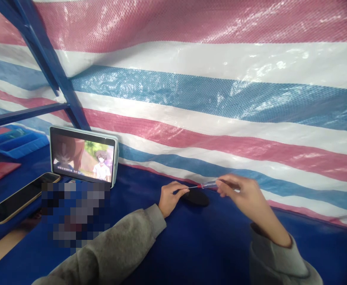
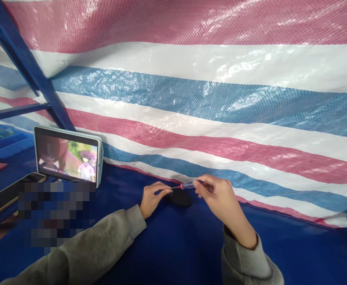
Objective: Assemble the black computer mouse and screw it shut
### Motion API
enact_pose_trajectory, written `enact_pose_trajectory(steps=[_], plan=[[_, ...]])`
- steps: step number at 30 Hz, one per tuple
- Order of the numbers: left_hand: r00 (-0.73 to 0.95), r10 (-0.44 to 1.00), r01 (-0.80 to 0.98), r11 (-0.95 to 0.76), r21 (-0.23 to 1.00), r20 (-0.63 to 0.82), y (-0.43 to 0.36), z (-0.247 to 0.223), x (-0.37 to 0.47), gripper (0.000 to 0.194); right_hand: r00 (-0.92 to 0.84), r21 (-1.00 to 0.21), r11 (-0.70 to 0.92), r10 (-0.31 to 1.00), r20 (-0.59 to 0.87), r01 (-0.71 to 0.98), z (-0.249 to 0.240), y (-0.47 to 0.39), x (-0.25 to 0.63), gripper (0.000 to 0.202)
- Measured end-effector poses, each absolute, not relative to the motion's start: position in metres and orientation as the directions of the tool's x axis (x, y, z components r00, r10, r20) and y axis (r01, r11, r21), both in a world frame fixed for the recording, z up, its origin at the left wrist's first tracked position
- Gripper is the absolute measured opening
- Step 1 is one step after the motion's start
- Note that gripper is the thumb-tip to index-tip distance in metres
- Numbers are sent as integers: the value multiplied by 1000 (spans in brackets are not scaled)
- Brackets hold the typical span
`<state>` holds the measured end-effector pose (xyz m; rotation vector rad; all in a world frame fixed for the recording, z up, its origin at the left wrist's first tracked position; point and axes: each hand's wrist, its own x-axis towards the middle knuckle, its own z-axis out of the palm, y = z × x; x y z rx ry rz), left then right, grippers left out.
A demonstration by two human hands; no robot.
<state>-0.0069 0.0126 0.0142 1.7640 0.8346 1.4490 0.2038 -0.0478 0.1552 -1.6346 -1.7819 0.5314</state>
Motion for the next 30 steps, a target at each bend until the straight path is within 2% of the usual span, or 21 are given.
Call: enact_pose_trajectory(steps=[4, 10, 16, 23, 30], plan=[[166, 827, 52, -551, 833, 537, 12, 15, -7, 22, -33, -661, 134, 986, 163, 739, 154, -47, 205, 40], [198, 811, 70, -572, 817, 550, 13, 12, -7, 23, 0, -716, 140, 981, 193, 684, 150, -46, 203, 31], [184, 809, 59, -576, 815, 558, 12, 15, -7, 24, 74, -788, 180, 959, 275, 589, 141, -37, 197, 33], [148, 800, 85, -596, 798, 582, 12, 12, -7, 19, 91, -824, 159, 965, 246, 544, 141, -35, 185, 30], [146, 785, 89, -616, 783, 602, 10, 15, -7, 20, 125, -868, 141, 966, 225, 476, 142, -37, 181, 36]])
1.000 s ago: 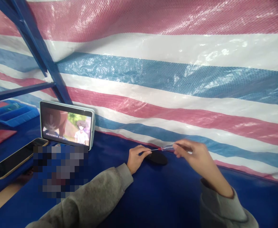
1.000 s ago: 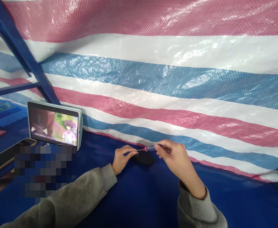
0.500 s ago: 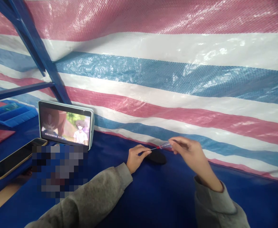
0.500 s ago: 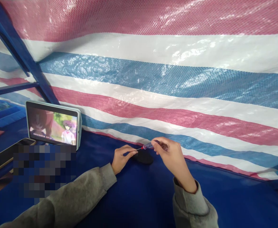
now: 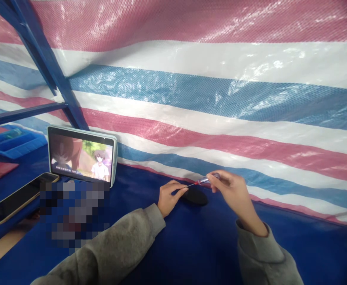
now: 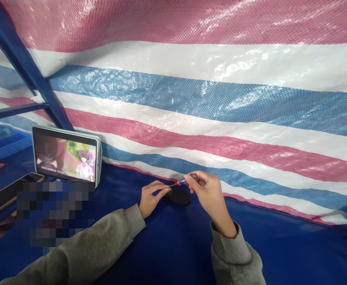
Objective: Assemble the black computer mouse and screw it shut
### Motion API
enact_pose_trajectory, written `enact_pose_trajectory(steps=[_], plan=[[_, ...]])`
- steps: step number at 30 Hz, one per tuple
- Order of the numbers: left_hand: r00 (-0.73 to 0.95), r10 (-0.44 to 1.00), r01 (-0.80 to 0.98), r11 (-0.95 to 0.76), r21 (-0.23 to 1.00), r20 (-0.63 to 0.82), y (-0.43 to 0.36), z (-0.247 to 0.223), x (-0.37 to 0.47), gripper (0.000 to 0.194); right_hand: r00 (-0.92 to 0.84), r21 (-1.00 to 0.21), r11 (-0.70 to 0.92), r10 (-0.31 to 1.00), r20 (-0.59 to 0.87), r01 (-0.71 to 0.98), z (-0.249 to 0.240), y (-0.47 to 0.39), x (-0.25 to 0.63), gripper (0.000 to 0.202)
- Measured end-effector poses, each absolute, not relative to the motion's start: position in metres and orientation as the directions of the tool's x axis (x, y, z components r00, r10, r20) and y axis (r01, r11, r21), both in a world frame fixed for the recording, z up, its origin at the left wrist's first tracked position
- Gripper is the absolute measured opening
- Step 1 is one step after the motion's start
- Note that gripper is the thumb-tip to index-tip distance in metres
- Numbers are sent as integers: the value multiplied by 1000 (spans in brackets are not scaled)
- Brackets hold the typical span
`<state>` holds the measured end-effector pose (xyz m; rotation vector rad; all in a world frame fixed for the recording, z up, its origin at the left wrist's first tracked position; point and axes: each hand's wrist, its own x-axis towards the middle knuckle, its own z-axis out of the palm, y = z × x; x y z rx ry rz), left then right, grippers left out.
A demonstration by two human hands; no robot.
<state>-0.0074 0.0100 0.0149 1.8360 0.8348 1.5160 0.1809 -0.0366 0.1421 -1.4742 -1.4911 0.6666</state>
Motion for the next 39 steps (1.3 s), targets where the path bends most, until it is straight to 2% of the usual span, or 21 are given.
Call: enact_pose_trajectory(steps=[13, 18, 22, 27, 30, 34, 39], plan=[[135, 797, 115, -602, 790, 588, 10, 14, -8, 19, 165, -856, 104, 963, 215, 507, 134, -37, 178, 36], [215, 791, 111, -602, 791, 572, 11, 15, -8, 21, 157, -826, 132, 954, 256, 548, 135, -37, 180, 35], [313, 773, 217, -624, 751, 552, 13, 15, -8, 26, 226, -792, 136, 918, 327, 595, 141, -40, 186, 37], [571, 613, 273, -769, 578, 546, 15, 11, -4, 34, 298, -665, 111, 831, 470, 739, 153, -45, 197, 40], [666, 542, 291, -822, 490, 513, 15, 6, -2, 44, 239, -562, 117, 820, 520, 819, 158, -47, 202, 39], [708, 529, 337, -835, 435, 467, 16, 1, -2, 42, 134, -437, 154, 818, 560, 886, 158, -48, 206, 36], [717, 540, 352, -826, 441, 440, 16, -1, -3, 42, 63, -343, 171, 815, 576, 924, 153, -47, 207, 36]])
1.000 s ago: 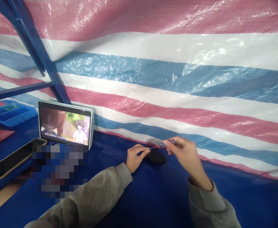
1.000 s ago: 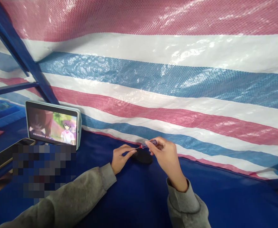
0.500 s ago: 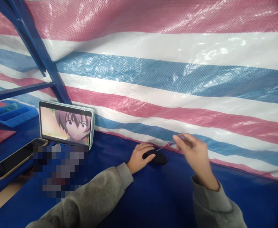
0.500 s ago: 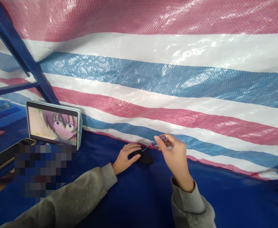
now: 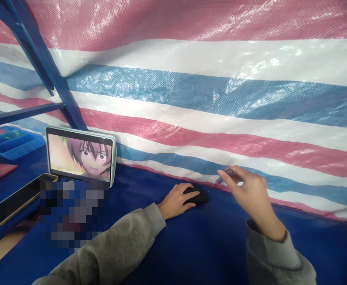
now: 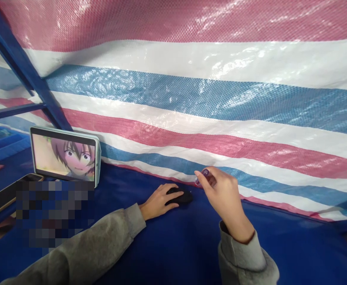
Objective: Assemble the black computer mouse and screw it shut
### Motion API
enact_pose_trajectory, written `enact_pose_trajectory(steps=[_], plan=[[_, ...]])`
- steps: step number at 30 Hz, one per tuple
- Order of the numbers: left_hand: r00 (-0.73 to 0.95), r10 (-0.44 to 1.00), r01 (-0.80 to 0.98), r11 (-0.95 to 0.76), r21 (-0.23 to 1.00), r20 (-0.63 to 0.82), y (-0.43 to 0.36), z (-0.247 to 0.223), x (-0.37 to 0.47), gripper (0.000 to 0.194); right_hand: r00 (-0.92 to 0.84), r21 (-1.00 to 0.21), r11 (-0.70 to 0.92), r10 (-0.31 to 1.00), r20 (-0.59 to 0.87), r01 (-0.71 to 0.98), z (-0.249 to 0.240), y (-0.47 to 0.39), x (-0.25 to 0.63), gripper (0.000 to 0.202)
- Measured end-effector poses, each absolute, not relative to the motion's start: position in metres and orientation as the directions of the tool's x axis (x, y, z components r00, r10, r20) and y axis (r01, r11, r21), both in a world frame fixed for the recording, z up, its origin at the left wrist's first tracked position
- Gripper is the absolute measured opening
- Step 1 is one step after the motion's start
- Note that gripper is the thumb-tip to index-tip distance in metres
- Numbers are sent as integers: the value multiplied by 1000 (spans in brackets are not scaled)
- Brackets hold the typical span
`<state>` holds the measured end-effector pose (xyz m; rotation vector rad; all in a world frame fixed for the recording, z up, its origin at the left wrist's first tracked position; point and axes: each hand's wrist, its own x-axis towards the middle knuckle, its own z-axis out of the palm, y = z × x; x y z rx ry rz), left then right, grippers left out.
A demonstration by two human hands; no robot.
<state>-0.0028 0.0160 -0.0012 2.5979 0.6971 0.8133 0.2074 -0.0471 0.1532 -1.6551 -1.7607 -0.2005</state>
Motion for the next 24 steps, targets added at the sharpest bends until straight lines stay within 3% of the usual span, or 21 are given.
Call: enact_pose_trajectory(steps=[24], plan=[[713, 547, 346, -818, 460, 438, 19, -5, -3, 43, -62, -217, 177, 888, 455, 960, 125, -30, 207, 40]])
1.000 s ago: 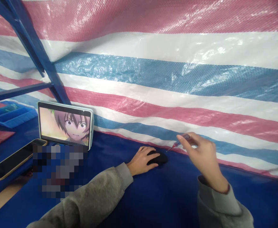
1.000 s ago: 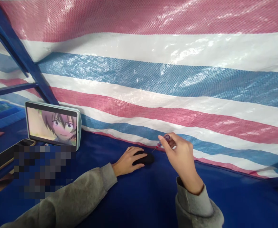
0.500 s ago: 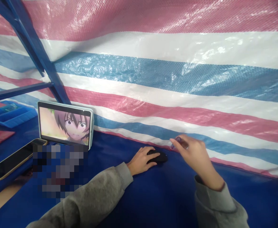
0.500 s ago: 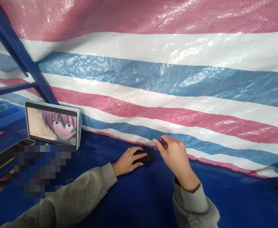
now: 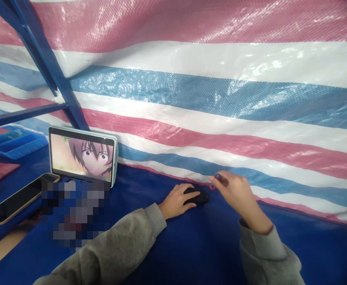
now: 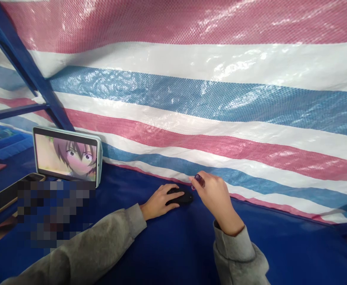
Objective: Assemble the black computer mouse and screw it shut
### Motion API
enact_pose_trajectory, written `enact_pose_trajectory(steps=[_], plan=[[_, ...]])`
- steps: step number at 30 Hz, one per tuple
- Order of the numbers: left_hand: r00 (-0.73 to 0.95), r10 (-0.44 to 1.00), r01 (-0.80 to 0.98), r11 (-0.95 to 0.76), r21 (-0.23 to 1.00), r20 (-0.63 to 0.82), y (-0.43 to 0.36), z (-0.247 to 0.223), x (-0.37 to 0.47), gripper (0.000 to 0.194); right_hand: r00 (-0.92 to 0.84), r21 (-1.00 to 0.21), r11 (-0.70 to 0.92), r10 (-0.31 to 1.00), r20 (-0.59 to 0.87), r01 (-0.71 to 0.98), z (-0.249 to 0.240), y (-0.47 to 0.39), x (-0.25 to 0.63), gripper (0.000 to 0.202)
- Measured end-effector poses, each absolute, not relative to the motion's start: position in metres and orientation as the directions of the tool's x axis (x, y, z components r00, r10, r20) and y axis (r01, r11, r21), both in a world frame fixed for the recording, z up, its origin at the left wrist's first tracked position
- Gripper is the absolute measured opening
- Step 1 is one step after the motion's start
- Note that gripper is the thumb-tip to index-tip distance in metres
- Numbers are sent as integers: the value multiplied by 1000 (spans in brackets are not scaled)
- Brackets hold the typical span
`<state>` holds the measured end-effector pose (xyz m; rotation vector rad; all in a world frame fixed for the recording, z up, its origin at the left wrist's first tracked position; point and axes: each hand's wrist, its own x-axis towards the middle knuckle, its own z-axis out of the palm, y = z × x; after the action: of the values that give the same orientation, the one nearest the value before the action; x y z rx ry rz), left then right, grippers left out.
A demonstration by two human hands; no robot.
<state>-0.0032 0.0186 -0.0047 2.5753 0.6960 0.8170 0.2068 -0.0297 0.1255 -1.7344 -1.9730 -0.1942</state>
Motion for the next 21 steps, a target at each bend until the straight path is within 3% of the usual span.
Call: enact_pose_trajectory(steps=[11, 17, 21], plan=[[711, 543, 347, -824, 448, 447, 19, -6, -3, 42, -61, -242, 190, 887, 458, 951, 124, -29, 206, 40], [709, 541, 349, -827, 441, 452, 18, -5, -3, 42, -75, -198, 172, 904, 421, 965, 124, -29, 206, 37], [716, 518, 335, -843, 420, 468, 18, -4, -3, 41, -68, -169, 139, 927, 369, 976, 122, -31, 205, 25]])
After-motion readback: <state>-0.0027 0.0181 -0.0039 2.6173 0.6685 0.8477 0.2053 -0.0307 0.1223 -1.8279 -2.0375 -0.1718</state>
